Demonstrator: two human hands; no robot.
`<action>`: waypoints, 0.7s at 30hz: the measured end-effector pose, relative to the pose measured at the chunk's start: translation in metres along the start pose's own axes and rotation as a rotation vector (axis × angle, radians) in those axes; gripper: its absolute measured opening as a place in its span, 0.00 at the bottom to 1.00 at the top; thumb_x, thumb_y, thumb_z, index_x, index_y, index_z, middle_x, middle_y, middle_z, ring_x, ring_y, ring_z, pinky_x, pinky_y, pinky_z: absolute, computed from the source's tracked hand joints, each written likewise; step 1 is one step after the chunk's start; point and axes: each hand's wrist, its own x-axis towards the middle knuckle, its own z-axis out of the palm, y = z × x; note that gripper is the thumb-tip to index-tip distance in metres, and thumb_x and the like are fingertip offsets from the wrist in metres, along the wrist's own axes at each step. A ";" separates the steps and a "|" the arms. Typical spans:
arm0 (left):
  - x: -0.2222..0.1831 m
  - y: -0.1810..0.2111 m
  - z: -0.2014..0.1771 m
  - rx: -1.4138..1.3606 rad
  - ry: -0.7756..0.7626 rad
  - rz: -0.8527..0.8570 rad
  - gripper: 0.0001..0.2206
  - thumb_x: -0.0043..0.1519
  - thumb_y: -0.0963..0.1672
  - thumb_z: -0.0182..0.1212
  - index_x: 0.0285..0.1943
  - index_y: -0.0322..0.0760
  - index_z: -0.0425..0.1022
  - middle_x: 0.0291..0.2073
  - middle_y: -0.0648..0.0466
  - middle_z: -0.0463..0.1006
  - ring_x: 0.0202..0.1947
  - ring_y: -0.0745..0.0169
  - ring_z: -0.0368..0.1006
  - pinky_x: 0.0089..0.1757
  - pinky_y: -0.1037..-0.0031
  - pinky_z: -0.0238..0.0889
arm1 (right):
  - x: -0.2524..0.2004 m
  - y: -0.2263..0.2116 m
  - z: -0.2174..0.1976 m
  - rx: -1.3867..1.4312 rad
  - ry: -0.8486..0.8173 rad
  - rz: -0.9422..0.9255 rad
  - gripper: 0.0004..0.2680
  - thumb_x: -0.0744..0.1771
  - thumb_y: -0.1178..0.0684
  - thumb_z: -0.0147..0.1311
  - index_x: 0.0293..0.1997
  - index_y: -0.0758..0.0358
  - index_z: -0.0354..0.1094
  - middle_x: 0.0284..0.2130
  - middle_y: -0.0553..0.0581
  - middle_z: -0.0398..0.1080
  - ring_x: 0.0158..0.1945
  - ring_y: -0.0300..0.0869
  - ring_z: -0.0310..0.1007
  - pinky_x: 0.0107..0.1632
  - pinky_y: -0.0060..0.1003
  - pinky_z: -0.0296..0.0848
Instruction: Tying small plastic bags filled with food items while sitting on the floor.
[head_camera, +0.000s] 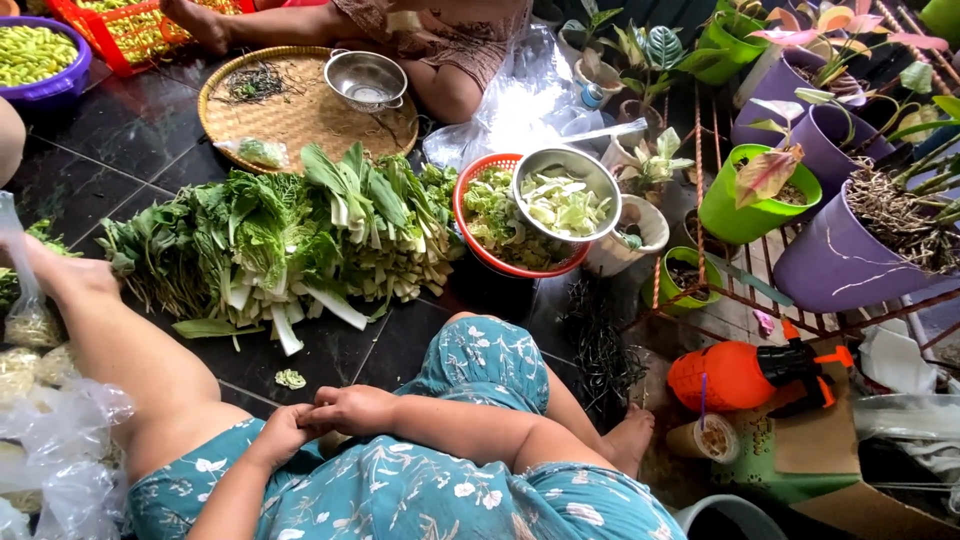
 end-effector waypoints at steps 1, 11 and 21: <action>-0.003 0.006 0.000 0.024 -0.001 -0.019 0.07 0.52 0.31 0.68 0.37 0.19 0.86 0.29 0.44 0.87 0.31 0.58 0.78 0.39 0.72 0.72 | 0.000 0.000 0.000 0.002 0.019 -0.009 0.17 0.64 0.63 0.55 0.59 0.51 0.68 0.47 0.56 0.67 0.37 0.49 0.74 0.42 0.41 0.78; -0.008 0.016 0.001 0.060 -0.004 -0.041 0.09 0.51 0.34 0.73 0.40 0.21 0.86 0.28 0.43 0.88 0.30 0.58 0.79 0.37 0.73 0.71 | 0.002 -0.006 -0.009 -0.015 0.045 -0.007 0.05 0.64 0.60 0.57 0.42 0.60 0.69 0.44 0.57 0.69 0.35 0.54 0.73 0.40 0.44 0.76; -0.009 0.018 0.003 0.180 0.114 0.067 0.09 0.53 0.39 0.73 0.42 0.28 0.87 0.28 0.49 0.87 0.26 0.63 0.78 0.33 0.76 0.71 | 0.005 -0.016 -0.033 -0.001 0.082 0.040 0.05 0.65 0.61 0.56 0.43 0.63 0.71 0.37 0.58 0.72 0.32 0.53 0.73 0.38 0.45 0.75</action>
